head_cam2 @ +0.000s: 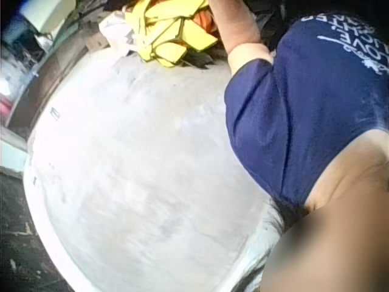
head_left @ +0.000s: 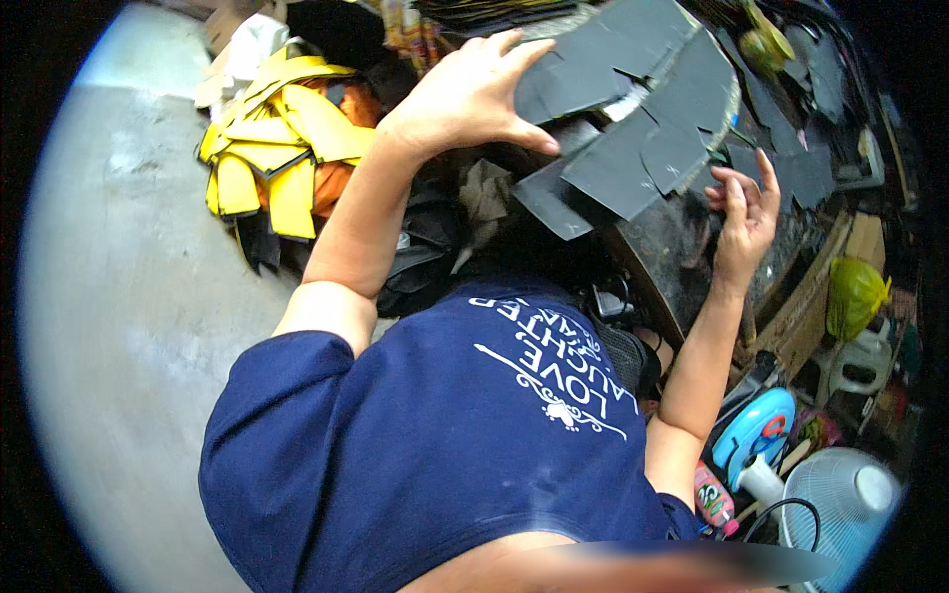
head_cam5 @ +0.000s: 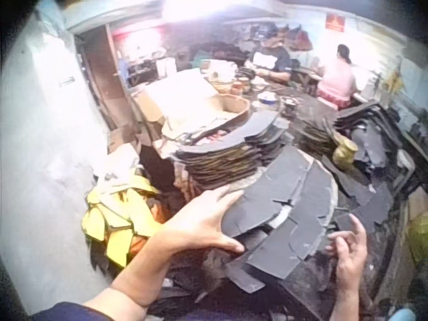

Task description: The person gathers and stacks multiple dark gray and yellow material pieces on a cluttered workbench. They repeatedly align the pieces, flip them, and arrange them into neat piles. The person also uses a pen to mark some pieces and ties a bundle with a rubber band.

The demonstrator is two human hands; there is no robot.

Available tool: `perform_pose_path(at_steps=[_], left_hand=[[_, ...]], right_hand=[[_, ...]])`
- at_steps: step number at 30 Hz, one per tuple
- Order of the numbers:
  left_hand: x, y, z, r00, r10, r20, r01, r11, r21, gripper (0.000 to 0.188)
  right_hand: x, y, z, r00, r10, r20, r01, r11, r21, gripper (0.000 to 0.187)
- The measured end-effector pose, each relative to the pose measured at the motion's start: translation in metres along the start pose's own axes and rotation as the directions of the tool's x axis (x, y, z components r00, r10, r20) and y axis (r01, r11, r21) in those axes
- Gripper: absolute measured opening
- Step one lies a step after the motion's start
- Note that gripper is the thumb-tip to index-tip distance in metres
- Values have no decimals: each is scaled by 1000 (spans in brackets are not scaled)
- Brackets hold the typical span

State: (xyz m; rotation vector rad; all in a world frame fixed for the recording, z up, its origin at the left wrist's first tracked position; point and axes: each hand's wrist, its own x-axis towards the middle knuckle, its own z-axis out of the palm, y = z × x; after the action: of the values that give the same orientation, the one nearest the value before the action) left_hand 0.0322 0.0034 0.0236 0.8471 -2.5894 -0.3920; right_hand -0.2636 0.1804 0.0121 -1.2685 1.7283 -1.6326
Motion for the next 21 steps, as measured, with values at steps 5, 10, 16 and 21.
perform_pose_path(at_steps=[5, 10, 16, 21], left_hand=[[14, 7, 0, 1000, -29, -7, 29, 1000, -2, 80], [20, 54, 8, 965, 99, -241, -99, 995, 15, 76], [19, 109, 39, 992, 49, 113, -49, 999, 0, 99], [29, 101, 36, 1000, 27, -5, -27, 973, -230, 77]], right_hand=[[1, 4, -3, 1000, -15, -9, 16, 999, 42, 48], [3, 5, -5, 999, -43, -25, 44, 998, 50, 47], [2, 4, -5, 998, -53, -17, 54, 998, 41, 46], [2, 4, -5, 1000, -13, -24, 15, 997, 81, 46]])
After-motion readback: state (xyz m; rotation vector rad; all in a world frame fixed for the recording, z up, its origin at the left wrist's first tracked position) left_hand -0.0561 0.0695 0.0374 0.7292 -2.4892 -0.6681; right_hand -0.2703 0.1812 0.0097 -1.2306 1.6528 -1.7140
